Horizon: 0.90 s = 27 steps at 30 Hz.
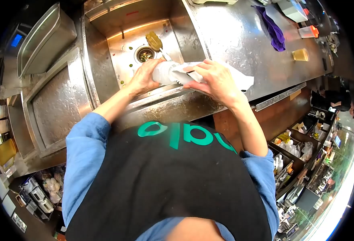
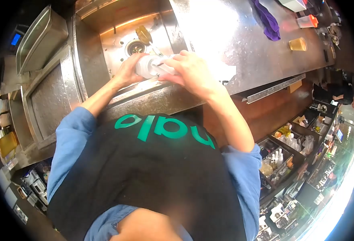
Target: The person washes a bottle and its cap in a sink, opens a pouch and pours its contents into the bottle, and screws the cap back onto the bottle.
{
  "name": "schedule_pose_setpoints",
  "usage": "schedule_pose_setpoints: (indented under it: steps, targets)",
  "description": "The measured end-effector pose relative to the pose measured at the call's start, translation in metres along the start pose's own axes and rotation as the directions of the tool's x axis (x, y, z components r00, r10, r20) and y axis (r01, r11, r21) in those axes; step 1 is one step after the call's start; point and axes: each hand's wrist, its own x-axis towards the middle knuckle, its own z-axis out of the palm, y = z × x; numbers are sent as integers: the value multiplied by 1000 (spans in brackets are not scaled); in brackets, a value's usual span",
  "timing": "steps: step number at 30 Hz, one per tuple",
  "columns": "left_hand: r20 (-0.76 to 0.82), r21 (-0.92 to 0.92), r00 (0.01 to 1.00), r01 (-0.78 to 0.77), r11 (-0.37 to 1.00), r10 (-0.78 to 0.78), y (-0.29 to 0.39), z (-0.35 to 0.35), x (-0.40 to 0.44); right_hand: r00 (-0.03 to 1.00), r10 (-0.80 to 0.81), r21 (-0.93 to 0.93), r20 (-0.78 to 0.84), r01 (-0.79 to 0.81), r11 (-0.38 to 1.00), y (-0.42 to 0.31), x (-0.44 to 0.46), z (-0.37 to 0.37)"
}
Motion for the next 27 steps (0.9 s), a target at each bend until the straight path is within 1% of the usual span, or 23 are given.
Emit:
schedule_pose_setpoints:
  steps: [3,6,12,14,15,17,20,23,24,25,27]
  targets:
    - [23,-11,999,42,999,-42,-1,0,-1,999,40,-37,-15,-41,998,6,3,7]
    - [35,-57,998,54,997,-52,3,2,2,989,27,24,-147,-24,999,8,9,12]
    - [48,-154,999,25,988,-18,4,4,8,986,25,-105,-162,-43,994,13,13,18]
    - [46,-187,999,-2,982,11,7,3,9,989,64,-147,-131,-83,986,16,14,20]
    - [48,-199,999,11,980,-2,9,2,8,990,83,-169,-117,-103,980,17,14,20]
    - [50,-224,999,30,974,-19,12,3,9,986,76,-151,-149,-99,984,17,15,19]
    - [97,-275,993,91,957,-67,2,7,10,983,89,-139,-158,-112,984,14,14,17]
    - [72,-159,995,77,984,-67,9,6,11,984,93,-124,-151,-112,986,11,18,15]
    - [89,-171,995,68,983,-54,5,6,13,985,91,-118,-147,-109,987,10,19,14]
    - [83,-187,995,71,980,-57,3,9,12,975,124,-74,-182,-139,987,3,21,12]
    - [72,-186,996,73,980,-60,2,9,13,977,130,-72,-171,-144,987,6,21,11]
